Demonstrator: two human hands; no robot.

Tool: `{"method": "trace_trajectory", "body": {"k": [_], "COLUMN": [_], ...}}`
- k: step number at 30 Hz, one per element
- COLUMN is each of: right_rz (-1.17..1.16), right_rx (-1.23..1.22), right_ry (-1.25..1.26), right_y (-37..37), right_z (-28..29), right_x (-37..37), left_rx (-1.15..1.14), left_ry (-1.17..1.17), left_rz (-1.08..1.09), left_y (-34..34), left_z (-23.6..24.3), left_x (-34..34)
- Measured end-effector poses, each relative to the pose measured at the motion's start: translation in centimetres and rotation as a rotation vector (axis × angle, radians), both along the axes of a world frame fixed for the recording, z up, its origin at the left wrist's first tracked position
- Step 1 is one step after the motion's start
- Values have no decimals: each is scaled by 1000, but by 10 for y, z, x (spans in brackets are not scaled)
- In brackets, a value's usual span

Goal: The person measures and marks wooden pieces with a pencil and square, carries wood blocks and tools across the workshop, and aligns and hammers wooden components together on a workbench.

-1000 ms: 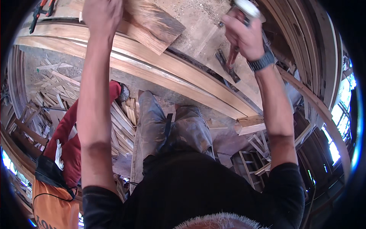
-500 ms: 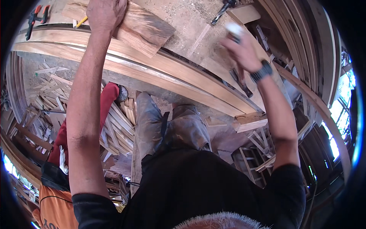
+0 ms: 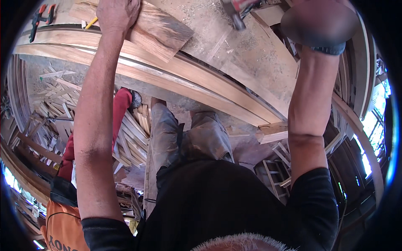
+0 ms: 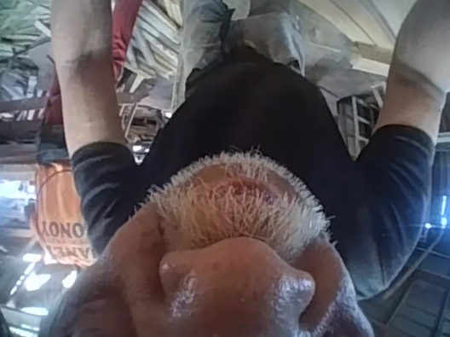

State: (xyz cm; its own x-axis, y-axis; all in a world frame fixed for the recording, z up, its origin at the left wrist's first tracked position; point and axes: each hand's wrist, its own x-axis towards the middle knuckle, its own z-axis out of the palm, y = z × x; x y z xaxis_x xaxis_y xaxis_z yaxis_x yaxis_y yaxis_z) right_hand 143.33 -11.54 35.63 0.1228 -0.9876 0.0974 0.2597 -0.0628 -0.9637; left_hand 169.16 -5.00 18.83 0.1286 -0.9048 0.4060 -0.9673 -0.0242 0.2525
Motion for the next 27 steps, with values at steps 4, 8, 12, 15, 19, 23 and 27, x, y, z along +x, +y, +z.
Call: {"method": "trace_trajectory", "body": {"k": [4,8,12,15,19,23,27], "right_rz": [487,312,399,469,254,256,180], "right_rx": [-6,430,374,252,76,69,216], "right_ry": [109,437,759,846,199,-76,113], "right_y": [23,81,90,55,36,35,53], "right_z": [-55,-93,-134,-139,-86,-73,-56], "right_x": [-60,-104,-90,-29,-3,-32,-55], "left_rx": [11,10,9,-7,10,-3,-24], "left_ry": [35,47,33,40,9,-8,48], "left_rz": [4,9,-17,-25,-19,-18,-12], "left_y": [3,4,1,-2,3,0,2], "left_z": [3,5,2,2,1,-2,-1], "left_x": [-4,-2,-2,-9,2,-2,-2]}}
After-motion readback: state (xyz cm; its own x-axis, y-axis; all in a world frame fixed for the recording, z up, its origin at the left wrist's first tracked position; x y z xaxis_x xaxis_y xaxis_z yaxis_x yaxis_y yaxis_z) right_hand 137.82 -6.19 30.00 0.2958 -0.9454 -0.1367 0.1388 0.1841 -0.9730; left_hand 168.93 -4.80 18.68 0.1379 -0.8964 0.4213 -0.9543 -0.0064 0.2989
